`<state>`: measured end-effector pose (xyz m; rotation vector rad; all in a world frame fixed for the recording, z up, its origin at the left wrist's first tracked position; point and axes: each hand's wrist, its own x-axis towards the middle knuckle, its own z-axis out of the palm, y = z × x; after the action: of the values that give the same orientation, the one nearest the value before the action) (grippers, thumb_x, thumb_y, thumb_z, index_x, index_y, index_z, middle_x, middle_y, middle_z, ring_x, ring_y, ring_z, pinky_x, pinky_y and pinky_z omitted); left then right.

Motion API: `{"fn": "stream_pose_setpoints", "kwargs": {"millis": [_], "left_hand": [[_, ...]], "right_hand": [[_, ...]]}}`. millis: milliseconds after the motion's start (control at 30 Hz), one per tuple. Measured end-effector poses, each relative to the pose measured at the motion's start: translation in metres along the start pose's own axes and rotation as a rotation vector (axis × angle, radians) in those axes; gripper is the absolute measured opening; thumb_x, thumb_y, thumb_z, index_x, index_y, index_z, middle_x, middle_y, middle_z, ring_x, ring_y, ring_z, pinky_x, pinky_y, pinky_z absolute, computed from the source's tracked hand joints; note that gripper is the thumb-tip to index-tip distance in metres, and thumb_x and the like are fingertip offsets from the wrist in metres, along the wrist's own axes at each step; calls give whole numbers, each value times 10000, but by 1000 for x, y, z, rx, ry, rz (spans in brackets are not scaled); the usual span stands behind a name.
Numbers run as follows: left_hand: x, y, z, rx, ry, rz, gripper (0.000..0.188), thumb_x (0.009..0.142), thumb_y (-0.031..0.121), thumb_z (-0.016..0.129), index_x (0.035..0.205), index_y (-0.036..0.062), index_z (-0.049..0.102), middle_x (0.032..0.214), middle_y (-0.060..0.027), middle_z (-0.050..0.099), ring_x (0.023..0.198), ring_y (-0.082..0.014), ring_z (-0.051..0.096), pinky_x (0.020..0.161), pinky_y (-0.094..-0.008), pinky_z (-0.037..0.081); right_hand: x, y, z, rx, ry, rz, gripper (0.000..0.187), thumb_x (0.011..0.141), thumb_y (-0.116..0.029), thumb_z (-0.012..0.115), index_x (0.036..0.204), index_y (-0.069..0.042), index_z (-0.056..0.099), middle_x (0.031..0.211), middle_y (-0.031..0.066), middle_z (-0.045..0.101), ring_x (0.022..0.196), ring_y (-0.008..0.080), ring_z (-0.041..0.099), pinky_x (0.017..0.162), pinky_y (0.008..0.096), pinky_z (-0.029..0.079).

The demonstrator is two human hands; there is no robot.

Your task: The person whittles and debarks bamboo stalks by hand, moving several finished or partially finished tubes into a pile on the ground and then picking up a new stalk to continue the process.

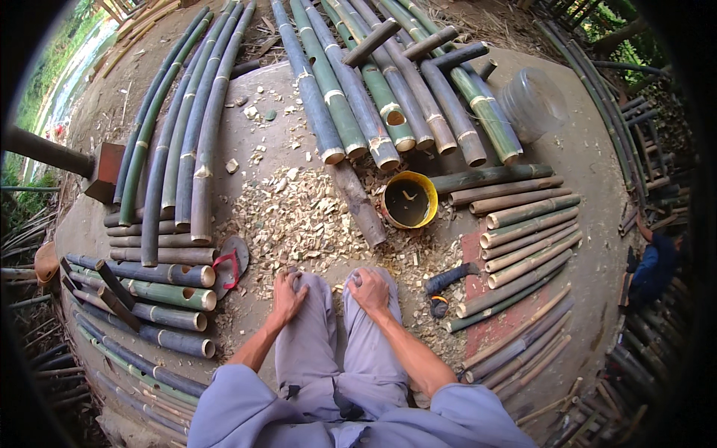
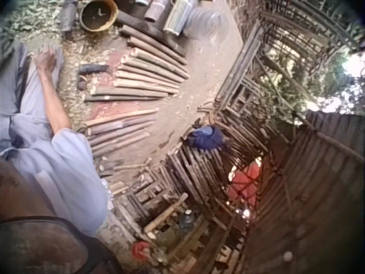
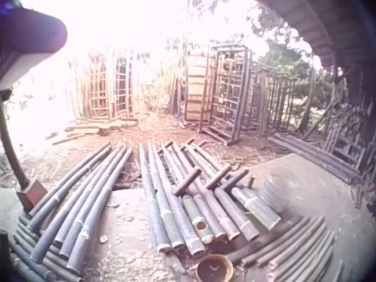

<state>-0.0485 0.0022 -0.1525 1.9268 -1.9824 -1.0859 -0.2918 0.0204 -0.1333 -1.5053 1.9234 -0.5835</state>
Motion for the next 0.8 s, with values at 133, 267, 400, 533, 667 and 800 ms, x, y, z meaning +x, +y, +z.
{"fn": "stream_pose_setpoints", "kwargs": {"millis": [133,267,400,533,667,800], "left_hand": [[-40,15,-1,-4,75,-148,594,817,332,645,1337,110,463,1309,-228,425,1194,-403,433,1021,-463,366],[-26,41,-1,123,-12,-186,591,831,364,607,1330,108,422,1325,-235,410,1202,-428,420,969,-534,380],[-13,42,8,250,7,-212,593,835,404,579,1314,93,420,1346,-241,397,1202,-433,419,945,-574,375],[-6,44,8,226,-28,-227,617,824,433,572,1324,94,445,1363,-213,401,1213,-406,419,948,-562,379],[-5,46,11,252,-36,-224,618,821,444,562,1329,111,453,1365,-199,408,1209,-394,427,950,-545,392],[-4,42,8,285,-39,-219,604,823,439,580,1322,122,455,1346,-189,417,1191,-385,440,929,-522,417]], "right_hand": [[-1,-5,2,-17,1,1,234,750,-230,643,869,-31,615,901,167,643,875,361,613,758,469,496],[-1,2,4,-21,28,22,242,749,-242,652,879,-40,624,888,162,649,875,349,614,747,462,493],[2,-15,-3,80,-18,163,256,783,-264,637,951,-72,619,849,128,668,834,343,624,708,453,486],[12,-5,-3,51,19,151,270,798,-290,630,979,-91,612,823,116,675,776,349,636,674,468,481],[13,5,5,13,86,107,259,809,-304,627,960,-95,610,777,119,674,713,347,641,642,478,480],[14,0,8,-4,104,100,241,820,-303,622,937,-94,607,749,123,671,688,341,643,626,469,482]]}}
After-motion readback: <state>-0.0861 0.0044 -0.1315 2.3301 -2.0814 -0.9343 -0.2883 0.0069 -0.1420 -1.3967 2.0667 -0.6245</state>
